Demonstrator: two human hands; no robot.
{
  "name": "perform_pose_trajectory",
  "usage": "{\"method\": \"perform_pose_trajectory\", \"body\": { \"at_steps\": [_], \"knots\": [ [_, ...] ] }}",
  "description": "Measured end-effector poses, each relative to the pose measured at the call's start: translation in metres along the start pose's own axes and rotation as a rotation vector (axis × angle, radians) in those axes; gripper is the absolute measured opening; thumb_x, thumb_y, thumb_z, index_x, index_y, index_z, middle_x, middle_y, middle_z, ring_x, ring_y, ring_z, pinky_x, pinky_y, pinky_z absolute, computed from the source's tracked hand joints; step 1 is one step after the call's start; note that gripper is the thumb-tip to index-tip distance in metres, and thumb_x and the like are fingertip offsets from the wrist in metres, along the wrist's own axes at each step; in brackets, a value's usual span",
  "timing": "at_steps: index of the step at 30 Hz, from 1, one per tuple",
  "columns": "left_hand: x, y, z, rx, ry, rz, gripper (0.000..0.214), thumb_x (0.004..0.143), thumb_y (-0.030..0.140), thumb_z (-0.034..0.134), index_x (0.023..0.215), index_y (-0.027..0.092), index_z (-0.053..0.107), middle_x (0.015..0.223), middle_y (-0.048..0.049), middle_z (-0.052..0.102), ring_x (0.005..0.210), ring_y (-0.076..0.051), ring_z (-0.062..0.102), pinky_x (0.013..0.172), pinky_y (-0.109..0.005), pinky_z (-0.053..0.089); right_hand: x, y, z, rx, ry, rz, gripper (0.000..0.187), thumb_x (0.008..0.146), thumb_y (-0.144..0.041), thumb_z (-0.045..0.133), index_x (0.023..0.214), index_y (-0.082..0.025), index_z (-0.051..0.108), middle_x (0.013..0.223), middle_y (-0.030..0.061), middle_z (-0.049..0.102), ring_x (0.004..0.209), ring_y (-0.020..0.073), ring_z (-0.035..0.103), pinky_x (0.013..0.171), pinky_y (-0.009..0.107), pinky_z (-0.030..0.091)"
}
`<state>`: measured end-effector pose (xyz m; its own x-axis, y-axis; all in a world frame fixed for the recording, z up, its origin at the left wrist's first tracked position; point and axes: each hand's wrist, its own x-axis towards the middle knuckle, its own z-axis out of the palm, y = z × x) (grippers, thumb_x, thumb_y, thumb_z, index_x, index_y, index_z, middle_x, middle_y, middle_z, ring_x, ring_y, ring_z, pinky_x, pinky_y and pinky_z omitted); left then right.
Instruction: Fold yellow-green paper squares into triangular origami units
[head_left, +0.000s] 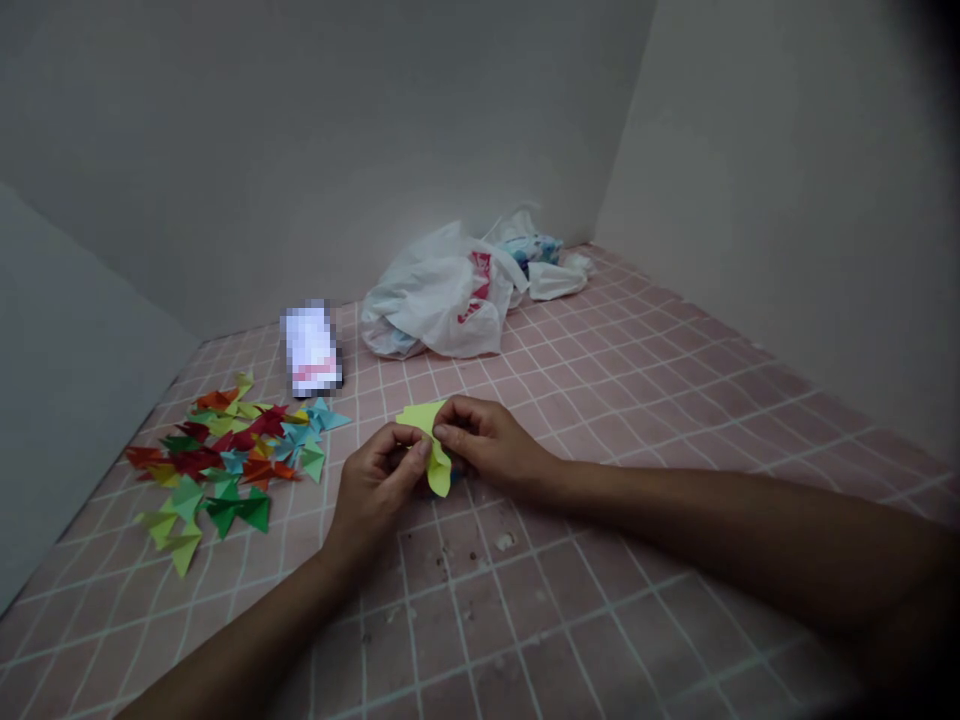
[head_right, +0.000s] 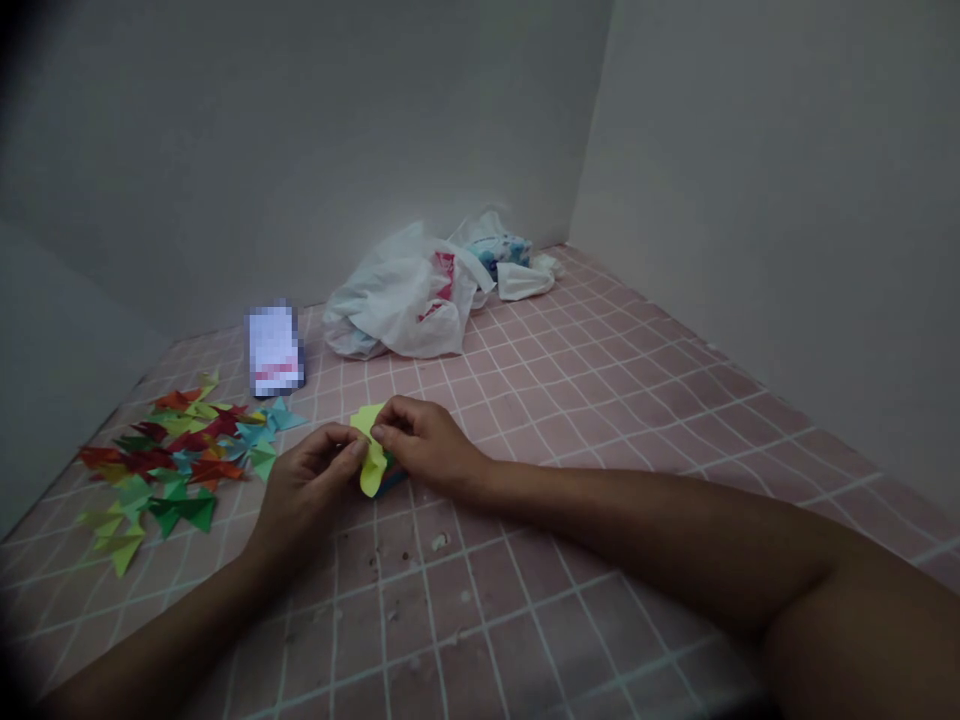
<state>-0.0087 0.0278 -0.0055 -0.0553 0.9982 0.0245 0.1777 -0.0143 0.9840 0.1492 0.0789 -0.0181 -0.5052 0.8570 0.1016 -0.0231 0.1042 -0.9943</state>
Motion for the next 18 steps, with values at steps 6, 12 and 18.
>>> {"method": "perform_pose_trajectory", "body": {
  "at_steps": [6,12,18],
  "knots": [
    [0.003,-0.002,0.001,-0.132,0.013,-0.019,0.019,0.079,0.032,0.071,0.085,0.019,0.059,0.074,0.0025,0.064,0.062,-0.011,0.061,0.057,-0.022,0.049,0.001,0.005,0.000,0.229,-0.095,0.091,0.015,0.090,-0.029,0.058,0.082,-0.016,0.056,0.057,-0.0057,0.054,0.046,0.0070,0.047,0.046,0.019,0.037],
    [0.003,-0.008,-0.001,-0.145,-0.009,-0.031,0.018,0.082,0.032,0.069,0.086,0.019,0.057,0.075,0.0017,0.064,0.065,-0.012,0.062,0.061,-0.024,0.049,0.002,0.007,-0.001,0.252,-0.101,0.093,0.015,0.090,-0.028,0.058,0.081,-0.017,0.055,0.055,-0.0054,0.055,0.046,0.0071,0.048,0.046,0.019,0.037],
    [0.004,-0.011,-0.003,-0.170,-0.009,-0.027,0.018,0.082,0.034,0.068,0.088,0.018,0.061,0.076,0.0006,0.065,0.068,-0.013,0.061,0.064,-0.025,0.049,0.003,0.008,0.001,0.271,-0.086,0.105,0.015,0.089,-0.028,0.058,0.081,-0.017,0.054,0.056,-0.0047,0.057,0.045,0.0073,0.050,0.045,0.019,0.038]
  ]
}}
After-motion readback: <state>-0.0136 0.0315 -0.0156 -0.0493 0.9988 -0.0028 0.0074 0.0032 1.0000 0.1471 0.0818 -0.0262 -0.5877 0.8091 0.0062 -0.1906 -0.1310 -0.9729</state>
